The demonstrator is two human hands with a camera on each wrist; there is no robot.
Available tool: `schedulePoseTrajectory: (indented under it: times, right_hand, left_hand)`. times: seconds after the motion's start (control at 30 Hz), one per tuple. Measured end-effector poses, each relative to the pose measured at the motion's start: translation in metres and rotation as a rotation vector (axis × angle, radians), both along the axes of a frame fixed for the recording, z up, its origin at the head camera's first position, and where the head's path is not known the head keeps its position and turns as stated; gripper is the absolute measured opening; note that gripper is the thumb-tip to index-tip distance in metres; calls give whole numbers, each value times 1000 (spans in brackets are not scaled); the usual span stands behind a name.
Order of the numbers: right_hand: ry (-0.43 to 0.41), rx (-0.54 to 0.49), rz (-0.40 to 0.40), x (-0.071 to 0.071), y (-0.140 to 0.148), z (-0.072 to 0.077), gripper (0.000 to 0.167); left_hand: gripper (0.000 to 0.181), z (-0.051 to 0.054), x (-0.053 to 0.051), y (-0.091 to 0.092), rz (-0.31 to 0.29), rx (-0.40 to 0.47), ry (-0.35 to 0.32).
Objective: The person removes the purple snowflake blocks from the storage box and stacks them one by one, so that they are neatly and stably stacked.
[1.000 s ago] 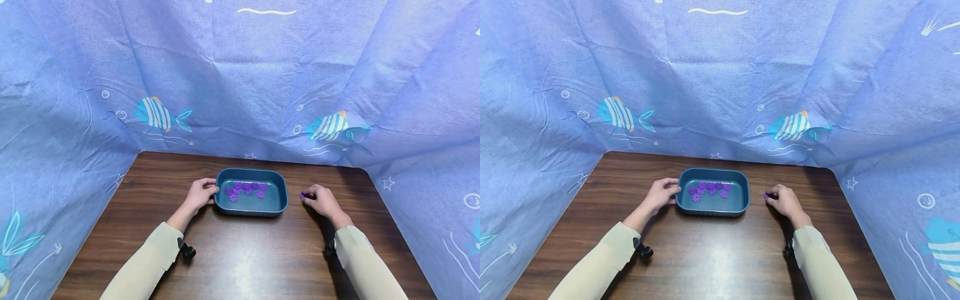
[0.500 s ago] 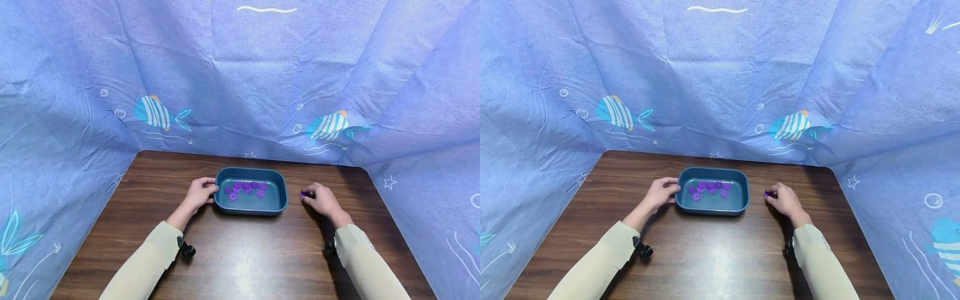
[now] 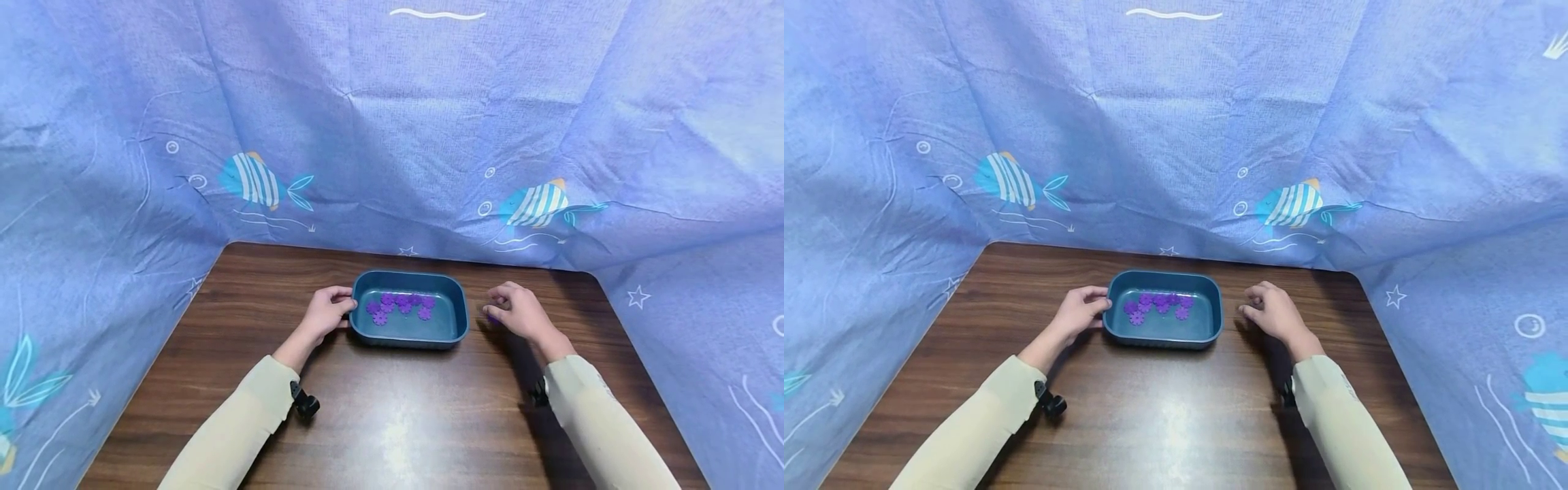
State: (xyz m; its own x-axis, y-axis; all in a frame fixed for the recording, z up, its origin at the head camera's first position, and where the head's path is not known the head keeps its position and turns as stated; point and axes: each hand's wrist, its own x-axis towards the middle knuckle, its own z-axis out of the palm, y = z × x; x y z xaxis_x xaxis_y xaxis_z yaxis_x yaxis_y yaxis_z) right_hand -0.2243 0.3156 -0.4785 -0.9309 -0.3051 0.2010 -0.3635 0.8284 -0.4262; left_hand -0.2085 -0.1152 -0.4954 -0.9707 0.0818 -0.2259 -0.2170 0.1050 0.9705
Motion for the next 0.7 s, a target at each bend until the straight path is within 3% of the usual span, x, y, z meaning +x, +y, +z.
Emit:
schedulePoseTrajectory:
  times: [0.33,0.57,0.7]
  right_hand:
    - [25,-33,83,-5,-33,26,33]
    - [-10,-76,148,-4,-64,32,32]
    - [0,-47,194,-5,-80,30,32]
  left_hand:
    - [41,0,1,1,-1,1,7]
    - [40,0,1,0,-6,5,9]
    - [40,1,1,1,-3,1,4]
